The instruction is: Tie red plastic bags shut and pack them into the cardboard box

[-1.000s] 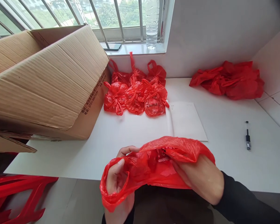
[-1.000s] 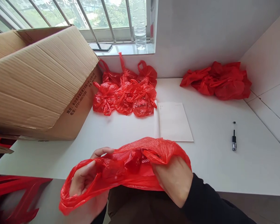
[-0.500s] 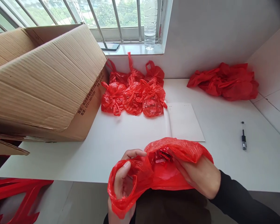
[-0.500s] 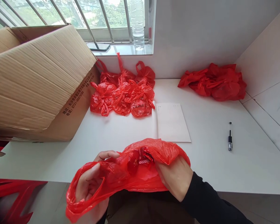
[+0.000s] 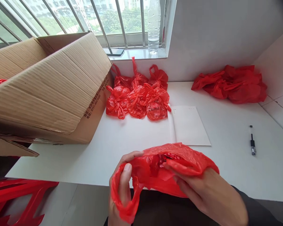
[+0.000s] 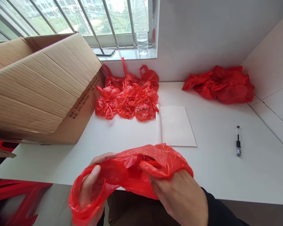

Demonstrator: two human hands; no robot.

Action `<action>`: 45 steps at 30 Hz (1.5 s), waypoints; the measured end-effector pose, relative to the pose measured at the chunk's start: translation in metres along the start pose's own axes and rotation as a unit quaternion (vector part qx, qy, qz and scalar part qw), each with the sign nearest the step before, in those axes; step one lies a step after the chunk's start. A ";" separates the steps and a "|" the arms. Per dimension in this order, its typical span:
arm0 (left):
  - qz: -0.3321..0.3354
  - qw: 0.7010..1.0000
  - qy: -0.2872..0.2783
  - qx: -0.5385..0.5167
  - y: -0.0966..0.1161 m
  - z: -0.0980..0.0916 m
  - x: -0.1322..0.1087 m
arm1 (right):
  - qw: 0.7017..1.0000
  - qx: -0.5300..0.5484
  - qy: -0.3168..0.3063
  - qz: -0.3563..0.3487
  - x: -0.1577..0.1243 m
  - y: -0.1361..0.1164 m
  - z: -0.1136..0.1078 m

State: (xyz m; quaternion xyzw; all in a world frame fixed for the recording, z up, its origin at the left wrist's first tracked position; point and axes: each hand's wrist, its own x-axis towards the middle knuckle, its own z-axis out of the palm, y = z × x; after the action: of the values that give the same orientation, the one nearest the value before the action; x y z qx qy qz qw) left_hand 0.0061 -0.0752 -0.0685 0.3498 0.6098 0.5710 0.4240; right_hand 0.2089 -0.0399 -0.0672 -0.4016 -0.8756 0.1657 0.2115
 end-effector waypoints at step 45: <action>-0.023 0.991 -0.133 0.008 0.053 0.022 0.011 | 0.974 0.171 0.146 0.038 0.018 -0.004 -0.060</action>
State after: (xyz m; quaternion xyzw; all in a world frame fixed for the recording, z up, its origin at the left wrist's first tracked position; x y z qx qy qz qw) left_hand 0.0189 -0.0511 -0.0168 0.4116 0.5610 0.5043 0.5114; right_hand 0.2262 -0.0211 -0.0097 -0.4124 -0.7781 0.2602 0.3960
